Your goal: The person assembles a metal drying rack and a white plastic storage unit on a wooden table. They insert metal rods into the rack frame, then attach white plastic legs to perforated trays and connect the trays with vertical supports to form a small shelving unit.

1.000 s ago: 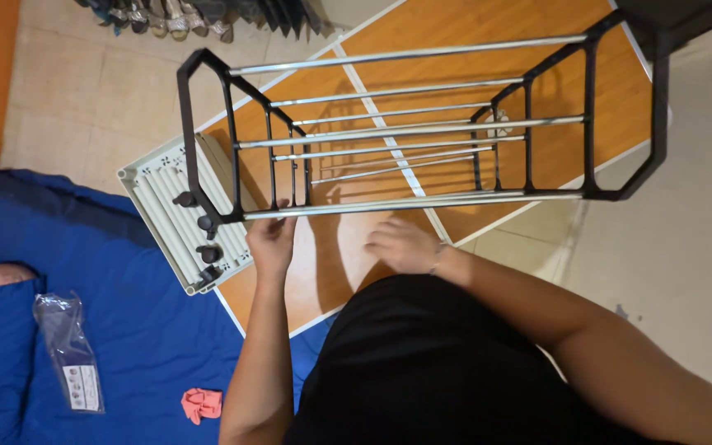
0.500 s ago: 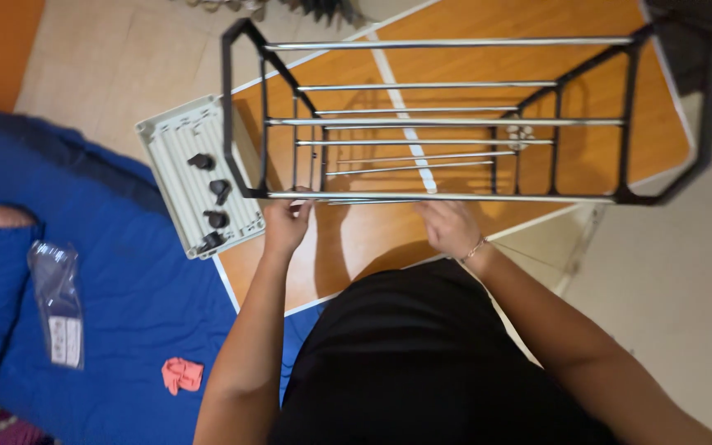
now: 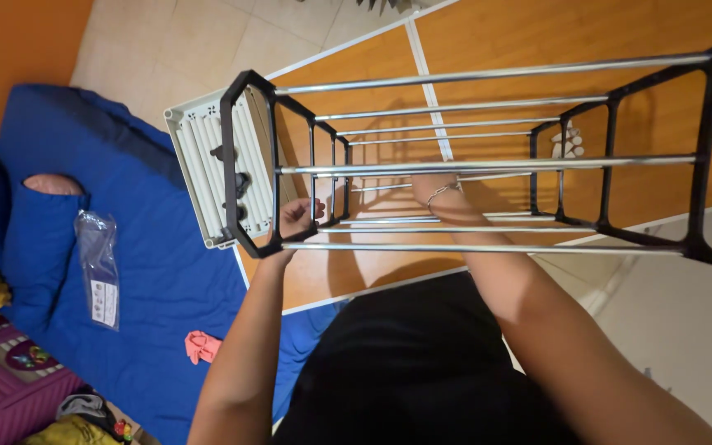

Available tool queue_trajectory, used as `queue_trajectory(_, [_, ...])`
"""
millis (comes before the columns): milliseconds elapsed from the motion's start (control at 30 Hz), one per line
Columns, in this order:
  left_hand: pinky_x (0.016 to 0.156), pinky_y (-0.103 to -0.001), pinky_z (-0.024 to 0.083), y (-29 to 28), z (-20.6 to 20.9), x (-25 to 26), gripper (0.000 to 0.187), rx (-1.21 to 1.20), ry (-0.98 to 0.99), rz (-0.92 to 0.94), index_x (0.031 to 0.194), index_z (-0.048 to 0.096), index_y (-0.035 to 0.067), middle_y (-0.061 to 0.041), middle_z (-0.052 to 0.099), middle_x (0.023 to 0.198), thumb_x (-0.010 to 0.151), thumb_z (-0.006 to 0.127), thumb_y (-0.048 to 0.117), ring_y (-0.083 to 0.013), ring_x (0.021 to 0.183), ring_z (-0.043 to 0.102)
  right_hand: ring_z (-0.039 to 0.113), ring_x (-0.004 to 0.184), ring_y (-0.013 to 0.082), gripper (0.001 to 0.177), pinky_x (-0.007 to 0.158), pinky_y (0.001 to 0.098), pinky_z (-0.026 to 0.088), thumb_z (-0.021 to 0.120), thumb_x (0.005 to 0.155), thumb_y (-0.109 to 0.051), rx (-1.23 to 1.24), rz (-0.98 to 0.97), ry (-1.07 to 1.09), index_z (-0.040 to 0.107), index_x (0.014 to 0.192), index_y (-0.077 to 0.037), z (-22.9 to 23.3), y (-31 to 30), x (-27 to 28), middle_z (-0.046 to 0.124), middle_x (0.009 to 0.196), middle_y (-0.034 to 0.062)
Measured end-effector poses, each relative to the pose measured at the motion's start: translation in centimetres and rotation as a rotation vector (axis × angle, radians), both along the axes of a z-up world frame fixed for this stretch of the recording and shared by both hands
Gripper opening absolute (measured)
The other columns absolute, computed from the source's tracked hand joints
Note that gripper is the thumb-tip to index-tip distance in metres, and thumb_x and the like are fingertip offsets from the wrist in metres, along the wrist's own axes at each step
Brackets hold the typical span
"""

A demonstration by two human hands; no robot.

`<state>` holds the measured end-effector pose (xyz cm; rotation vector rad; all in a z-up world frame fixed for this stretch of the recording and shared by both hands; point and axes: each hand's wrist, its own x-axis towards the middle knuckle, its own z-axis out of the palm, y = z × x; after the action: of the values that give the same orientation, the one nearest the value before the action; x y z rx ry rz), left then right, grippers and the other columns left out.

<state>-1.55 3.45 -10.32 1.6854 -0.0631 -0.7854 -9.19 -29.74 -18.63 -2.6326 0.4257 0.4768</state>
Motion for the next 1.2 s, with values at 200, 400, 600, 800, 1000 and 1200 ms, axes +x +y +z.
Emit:
queue_trajectory(200, [0.073,-0.027,0.052,-4.0,0.9,0.7,0.023,0.106,0.065,0.021,0.107,0.074,0.004,0.0,0.071,0.089,0.093,0.077,0.022,-0.0107,0.08,0.064,0.069,0.107,0.0381,0.024,0.09,0.055,0.052,0.055,0.091,-0.013,-0.008,0.14,0.05,0.076,0.102,-0.007,-1.6,1.6,0.3,0.071,0.108,0.0188])
queue_trajectory(400, [0.066,-0.028,0.051,-6.2,1.9,0.7,0.02,0.267,-0.144,-0.085,0.096,0.069,-0.001,-0.005,0.066,0.083,0.085,0.083,0.008,-0.0118,0.075,0.062,0.069,0.105,0.0345,0.023,0.093,0.0471,0.054,0.051,0.097,-0.008,0.1,0.21,0.006,0.074,0.097,-0.009,2.2,1.4,0.0,0.072,0.103,0.0167])
queue_trajectory(600, [0.059,-0.026,0.052,-6.0,1.4,0.4,0.013,0.282,-0.029,0.005,0.096,0.07,-0.003,-0.007,0.07,0.075,0.091,0.078,0.007,-0.0137,0.067,0.066,0.069,0.096,0.0402,0.019,0.083,0.0504,0.055,0.052,0.096,-0.008,0.288,0.129,0.06,0.07,0.097,-0.004,6.6,1.4,0.2,0.069,0.099,0.0229])
queue_trajectory(800, [0.06,-0.026,0.055,-5.7,0.4,0.7,0.029,0.233,0.003,-0.006,0.118,0.065,-0.001,-0.007,0.073,0.087,0.091,0.074,0.006,-0.0123,0.073,0.069,0.07,0.088,0.0378,0.017,0.079,0.0506,0.055,0.055,0.095,-0.009,0.341,0.115,-0.283,0.07,0.091,-0.003,9.2,1.5,-1.2,0.071,0.09,0.021])
queue_trajectory(1000, [0.058,-0.025,0.053,-5.3,-0.5,1.5,0.05,0.194,0.009,-0.008,0.139,0.058,0.001,-0.005,0.071,0.09,0.091,0.071,0.0,-0.0117,0.071,0.066,0.07,0.085,0.0322,0.014,0.078,0.0509,0.052,0.058,0.097,-0.014,0.239,0.108,-0.461,0.068,0.091,-0.005,10.1,2.4,-2.0,0.072,0.087,0.0173])
queue_trajectory(1200, [0.061,-0.024,0.055,-4.7,-0.6,1.5,0.049,0.194,0.021,0.016,0.139,0.06,0.002,-0.004,0.071,0.093,0.09,0.068,-0.004,-0.0102,0.074,0.066,0.067,0.102,0.0311,0.011,0.095,0.051,0.043,0.063,0.097,-0.015,0.074,0.07,-0.701,0.069,0.098,-0.006,9.6,3.3,-2.7,0.071,0.1,0.0152])
